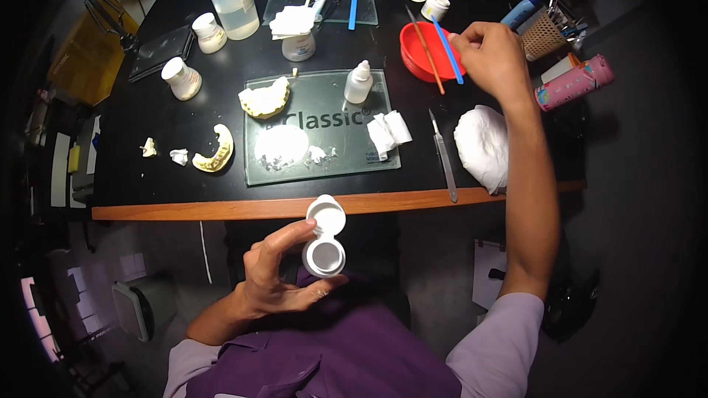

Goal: The person applies a white substance to a dental model using a thin brush and then dips a small blue applicator into a bottle of liquid.

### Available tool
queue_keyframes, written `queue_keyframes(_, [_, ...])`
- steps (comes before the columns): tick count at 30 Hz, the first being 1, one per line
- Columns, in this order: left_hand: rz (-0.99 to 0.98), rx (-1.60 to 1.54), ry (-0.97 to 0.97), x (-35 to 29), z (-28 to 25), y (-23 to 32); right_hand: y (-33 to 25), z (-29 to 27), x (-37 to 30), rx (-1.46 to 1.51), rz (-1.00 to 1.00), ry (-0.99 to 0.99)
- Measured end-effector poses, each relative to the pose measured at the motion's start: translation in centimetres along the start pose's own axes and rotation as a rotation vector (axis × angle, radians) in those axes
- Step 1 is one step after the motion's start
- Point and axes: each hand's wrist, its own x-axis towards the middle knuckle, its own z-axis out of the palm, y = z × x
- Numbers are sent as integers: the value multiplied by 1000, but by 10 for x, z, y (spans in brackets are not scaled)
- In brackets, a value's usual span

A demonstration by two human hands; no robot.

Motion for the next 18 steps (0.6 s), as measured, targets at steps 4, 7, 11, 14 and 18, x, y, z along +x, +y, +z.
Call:
queue_keyframes(4, [-47, 75, 46, -9, -14, 2, 20, 12, 16, -64, 57, -145])
queue_keyframes(7, [-75, 130, 92, -19, -21, 0, 16, 19, 15, -92, 74, -158])
queue_keyframes(11, [-32, 130, 129, -19, -25, -5, 19, 24, 15, -25, 111, -162])
queue_keyframes(14, [-14, 79, 186, -13, -25, -4, 13, 9, 2, 87, 15, 49])
queue_keyframes(18, [3, 48, 236, -7, -25, -5, -51, -51, -85, 553, -7, 47])
